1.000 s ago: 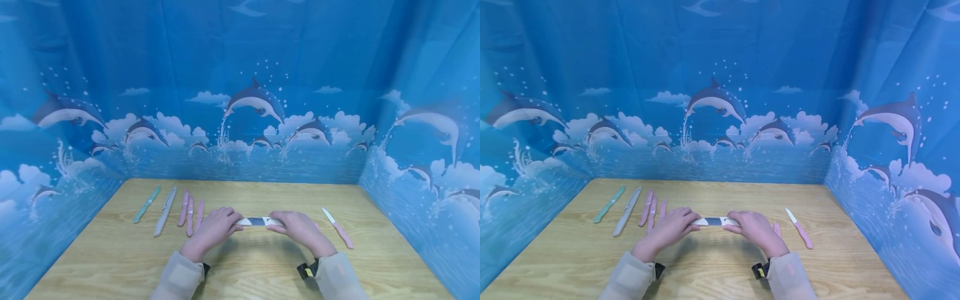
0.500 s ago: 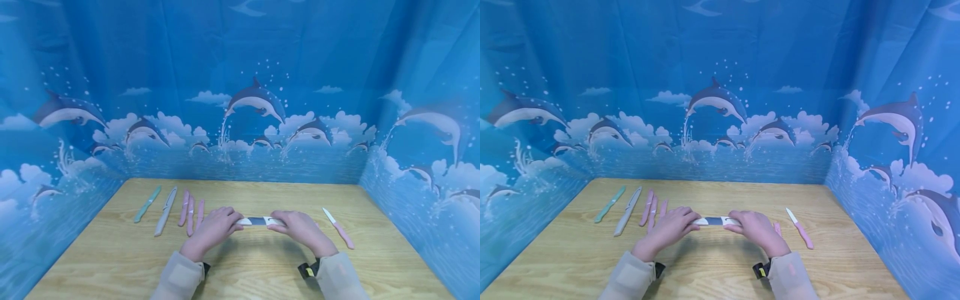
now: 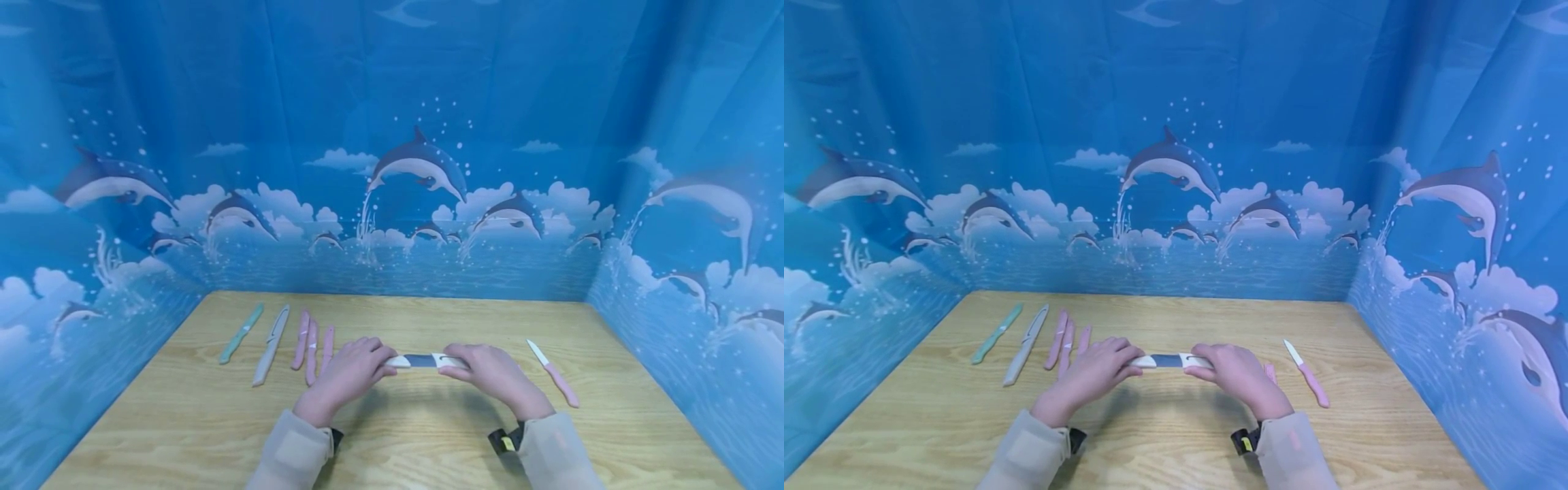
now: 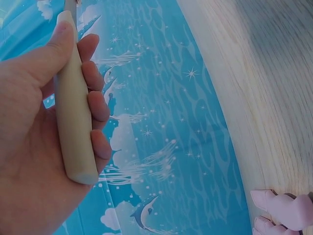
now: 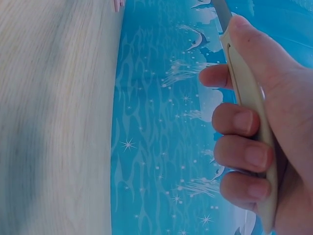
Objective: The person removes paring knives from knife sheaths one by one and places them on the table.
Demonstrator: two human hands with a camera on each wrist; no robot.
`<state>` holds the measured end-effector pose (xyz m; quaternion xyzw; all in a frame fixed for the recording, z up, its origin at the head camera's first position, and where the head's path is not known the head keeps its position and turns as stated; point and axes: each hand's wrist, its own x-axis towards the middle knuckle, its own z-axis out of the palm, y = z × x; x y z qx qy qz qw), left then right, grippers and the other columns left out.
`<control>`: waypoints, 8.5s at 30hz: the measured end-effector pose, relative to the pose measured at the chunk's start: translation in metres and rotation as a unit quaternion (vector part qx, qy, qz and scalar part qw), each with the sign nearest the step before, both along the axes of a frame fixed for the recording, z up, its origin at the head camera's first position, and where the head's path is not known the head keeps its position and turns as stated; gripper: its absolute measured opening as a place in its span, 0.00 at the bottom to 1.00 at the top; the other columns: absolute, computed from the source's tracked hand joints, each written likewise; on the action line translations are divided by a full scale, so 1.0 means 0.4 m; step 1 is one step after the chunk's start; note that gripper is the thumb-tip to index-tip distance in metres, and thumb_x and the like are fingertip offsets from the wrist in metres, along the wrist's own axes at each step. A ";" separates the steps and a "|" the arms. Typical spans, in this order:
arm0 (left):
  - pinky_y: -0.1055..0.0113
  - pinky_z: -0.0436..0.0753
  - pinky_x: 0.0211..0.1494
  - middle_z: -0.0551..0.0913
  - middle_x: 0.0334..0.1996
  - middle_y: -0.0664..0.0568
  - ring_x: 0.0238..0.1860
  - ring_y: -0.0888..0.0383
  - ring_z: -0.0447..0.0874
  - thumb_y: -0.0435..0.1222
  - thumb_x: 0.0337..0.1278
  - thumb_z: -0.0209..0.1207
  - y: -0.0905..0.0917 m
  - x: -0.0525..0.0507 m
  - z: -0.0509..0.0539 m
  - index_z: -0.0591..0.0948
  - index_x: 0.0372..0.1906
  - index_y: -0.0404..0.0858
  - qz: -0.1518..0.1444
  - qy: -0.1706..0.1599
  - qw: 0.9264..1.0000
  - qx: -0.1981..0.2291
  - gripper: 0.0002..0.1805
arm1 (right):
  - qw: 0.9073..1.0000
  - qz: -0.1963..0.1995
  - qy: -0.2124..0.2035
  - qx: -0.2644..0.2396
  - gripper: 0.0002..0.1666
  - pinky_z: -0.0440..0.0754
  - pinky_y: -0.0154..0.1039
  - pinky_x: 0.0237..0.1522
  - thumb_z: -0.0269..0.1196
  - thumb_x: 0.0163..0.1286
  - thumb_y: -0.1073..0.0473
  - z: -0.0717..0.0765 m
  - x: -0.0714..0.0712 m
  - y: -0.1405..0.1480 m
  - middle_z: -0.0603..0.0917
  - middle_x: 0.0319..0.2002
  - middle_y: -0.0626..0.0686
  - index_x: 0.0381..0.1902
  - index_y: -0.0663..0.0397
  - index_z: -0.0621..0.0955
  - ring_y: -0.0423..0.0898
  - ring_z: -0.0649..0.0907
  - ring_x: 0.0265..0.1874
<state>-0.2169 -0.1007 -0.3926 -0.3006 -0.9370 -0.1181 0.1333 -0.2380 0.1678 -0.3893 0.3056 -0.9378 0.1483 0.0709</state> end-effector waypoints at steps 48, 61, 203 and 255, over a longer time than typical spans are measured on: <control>0.64 0.79 0.44 0.81 0.37 0.57 0.37 0.61 0.77 0.48 0.64 0.57 -0.004 -0.004 -0.001 0.82 0.50 0.45 0.005 0.000 1.000 -0.003 0.16 | 1.000 -0.002 -0.007 0.003 0.18 0.77 0.34 0.30 0.59 0.68 0.41 0.001 -0.009 0.023 0.84 0.32 0.39 0.47 0.44 0.82 0.33 0.79 0.26; 0.62 0.79 0.47 0.81 0.39 0.56 0.39 0.61 0.78 0.48 0.64 0.57 -0.006 -0.003 0.004 0.81 0.50 0.44 0.008 -0.007 1.000 -0.002 0.16 | 1.000 -0.015 -0.007 0.005 0.19 0.76 0.34 0.29 0.60 0.68 0.42 0.001 -0.010 0.025 0.85 0.32 0.41 0.48 0.45 0.82 0.34 0.79 0.26; 0.58 0.80 0.50 0.83 0.41 0.54 0.41 0.58 0.80 0.49 0.65 0.56 -0.027 -0.007 0.009 0.81 0.51 0.44 0.014 -0.031 0.999 0.007 0.17 | 0.999 -0.029 -0.036 0.013 0.19 0.76 0.34 0.30 0.58 0.69 0.41 0.019 -0.007 0.060 0.85 0.35 0.40 0.49 0.43 0.81 0.35 0.80 0.29; 0.54 0.79 0.53 0.83 0.42 0.54 0.43 0.56 0.81 0.48 0.64 0.57 -0.035 -0.006 0.010 0.81 0.51 0.43 0.020 -0.029 0.999 0.018 0.17 | 0.997 -0.048 -0.054 -0.004 0.21 0.80 0.41 0.36 0.58 0.68 0.38 0.023 -0.009 0.078 0.86 0.40 0.43 0.51 0.42 0.80 0.41 0.83 0.35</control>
